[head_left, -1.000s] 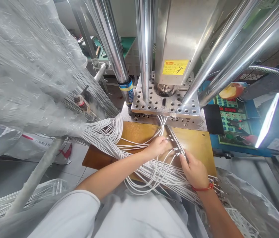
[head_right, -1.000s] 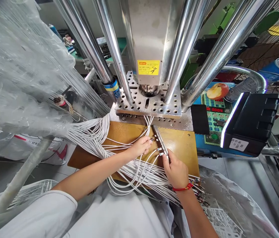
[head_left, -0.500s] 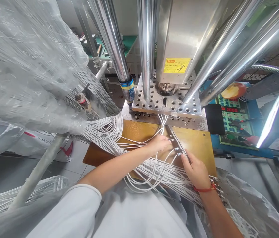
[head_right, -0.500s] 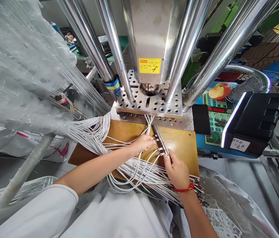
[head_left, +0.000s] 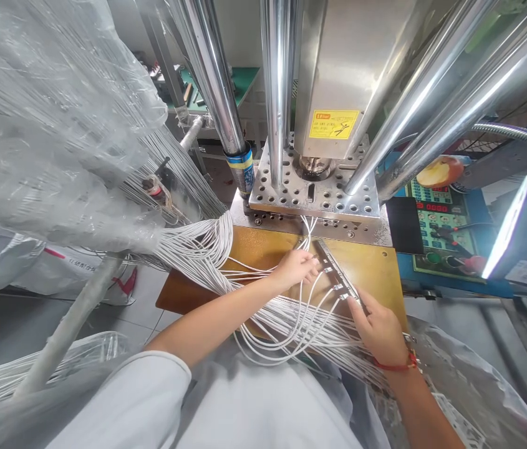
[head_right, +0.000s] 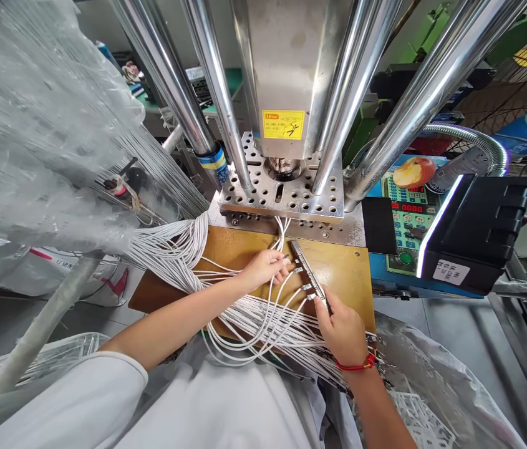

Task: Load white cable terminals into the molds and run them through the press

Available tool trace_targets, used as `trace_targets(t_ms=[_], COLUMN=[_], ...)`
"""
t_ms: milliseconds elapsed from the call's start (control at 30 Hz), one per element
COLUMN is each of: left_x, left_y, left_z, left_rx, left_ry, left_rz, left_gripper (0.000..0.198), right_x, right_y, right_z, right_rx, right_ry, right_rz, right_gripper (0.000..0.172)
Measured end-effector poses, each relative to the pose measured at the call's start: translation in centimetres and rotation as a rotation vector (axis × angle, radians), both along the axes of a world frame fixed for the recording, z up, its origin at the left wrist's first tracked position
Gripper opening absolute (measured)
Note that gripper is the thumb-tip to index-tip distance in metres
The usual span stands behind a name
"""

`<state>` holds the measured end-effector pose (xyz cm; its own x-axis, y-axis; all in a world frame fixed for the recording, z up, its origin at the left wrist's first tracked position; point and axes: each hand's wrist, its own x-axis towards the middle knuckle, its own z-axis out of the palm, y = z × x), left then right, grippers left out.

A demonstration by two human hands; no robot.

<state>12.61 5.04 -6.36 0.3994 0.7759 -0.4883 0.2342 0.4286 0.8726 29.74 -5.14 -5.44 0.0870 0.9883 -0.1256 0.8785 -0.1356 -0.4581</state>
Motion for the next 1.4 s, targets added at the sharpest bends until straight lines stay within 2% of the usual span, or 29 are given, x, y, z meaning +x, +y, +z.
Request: trace_targets(t_ms=[100, 233, 400, 600, 767, 900, 1067, 1400], left_x=[-0.4, -0.3, 0.5, 1.3, 1.3, 1.4, 1.6, 1.5], left_y=[0.0, 0.1, 0.4, 0.8, 1.0, 0.9, 0.6, 0.6], left_z=[0.2, 0.3, -1.4, -2.7, -2.2, -1.6, -1.7, -1.6], left_rx=[0.075, -0.018, 0.046, 0.068, 0.107, 0.206, 0.34, 0.262], left_ry=[-0.007, -0.033, 0.177, 0.266, 0.301, 0.36, 0.434, 0.375], left_rz=[0.047, 0.047, -0.07, -0.064, -0.079, -0.071, -0.107, -0.068], left_gripper=[0.019, 0.019, 0.016, 0.02, 0.022, 0.021, 0.028, 0.024], right_x=[0.1, -0.1, -0.2, -0.2, -0.3, -0.5, -0.8, -0.9], right_y=[0.0, 0.0, -0.1, 0.0, -0.3, -0.6, -0.7, -0.7], right_z=[0.0, 0.1, 0.2, 0.0, -0.2, -0.6, -0.8, -0.4], right_rx=[-0.031, -0.05, 0.011, -0.034, -0.016, 0.023, 0.025, -0.021], right_ry=[0.033, 0.037, 0.058, 0.027, -0.071, -0.125, -0.188, -0.159], right_rz=[-0.022, -0.037, -0.018, -0.015, 0.021, 0.049, 0.066, 0.029], right_gripper=[0.043, 0.043, 0.045, 0.041, 0.041, 0.041, 0.043, 0.043])
